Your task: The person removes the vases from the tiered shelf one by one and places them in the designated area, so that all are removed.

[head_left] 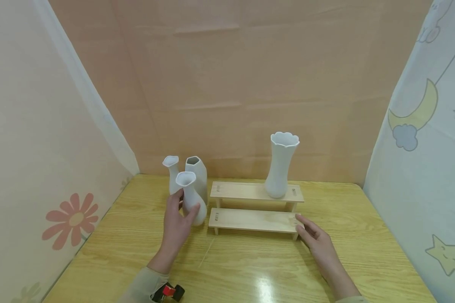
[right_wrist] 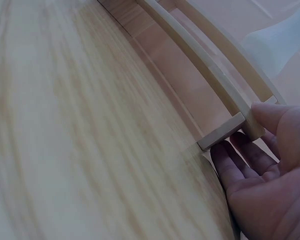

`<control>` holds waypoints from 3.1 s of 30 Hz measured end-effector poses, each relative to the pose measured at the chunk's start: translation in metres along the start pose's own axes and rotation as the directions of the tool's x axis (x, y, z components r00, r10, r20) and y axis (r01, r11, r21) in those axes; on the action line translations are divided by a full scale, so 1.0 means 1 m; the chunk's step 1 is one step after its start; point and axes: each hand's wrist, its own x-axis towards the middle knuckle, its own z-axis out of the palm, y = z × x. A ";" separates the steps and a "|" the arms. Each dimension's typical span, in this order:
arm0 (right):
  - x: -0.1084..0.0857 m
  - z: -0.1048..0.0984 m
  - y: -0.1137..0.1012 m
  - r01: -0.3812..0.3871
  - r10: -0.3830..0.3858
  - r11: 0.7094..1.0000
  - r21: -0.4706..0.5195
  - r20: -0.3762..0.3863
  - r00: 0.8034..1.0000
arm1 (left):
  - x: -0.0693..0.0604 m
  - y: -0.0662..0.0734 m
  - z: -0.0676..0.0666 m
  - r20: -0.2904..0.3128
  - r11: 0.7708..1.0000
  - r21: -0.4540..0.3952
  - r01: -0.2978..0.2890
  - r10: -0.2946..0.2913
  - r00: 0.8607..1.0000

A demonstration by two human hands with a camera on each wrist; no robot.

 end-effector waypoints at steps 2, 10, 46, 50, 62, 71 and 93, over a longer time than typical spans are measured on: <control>-0.001 0.000 -0.001 0.003 -0.003 1.000 0.003 0.002 1.000 | -0.001 -0.001 0.000 0.005 1.000 0.002 0.008 -0.008 1.000; -0.002 0.000 -0.003 -0.001 0.001 1.000 0.010 0.005 1.000 | -0.003 -0.011 0.001 0.017 1.000 0.003 0.023 -0.023 1.000; -0.001 0.001 -0.003 -0.011 0.011 1.000 0.001 -0.002 1.000 | -0.007 -0.025 0.008 0.014 0.997 0.024 0.071 -0.071 0.997; 0.000 0.001 -0.002 -0.012 0.012 1.000 0.007 0.004 1.000 | -0.007 -0.025 0.007 0.017 0.996 0.020 0.082 -0.083 0.996; 0.002 0.000 -0.002 -0.018 0.018 1.000 0.004 0.002 1.000 | -0.006 -0.026 0.008 0.021 0.996 0.011 0.092 -0.092 0.996; 0.000 0.001 -0.003 -0.018 0.018 1.000 -0.010 -0.005 1.000 | 0.003 -0.012 0.000 -0.038 0.998 -0.009 0.057 -0.058 0.998; -0.002 0.000 -0.004 0.013 -0.013 1.000 0.001 0.008 1.000 | 0.032 0.065 0.016 -0.225 0.930 0.033 -0.366 0.364 0.904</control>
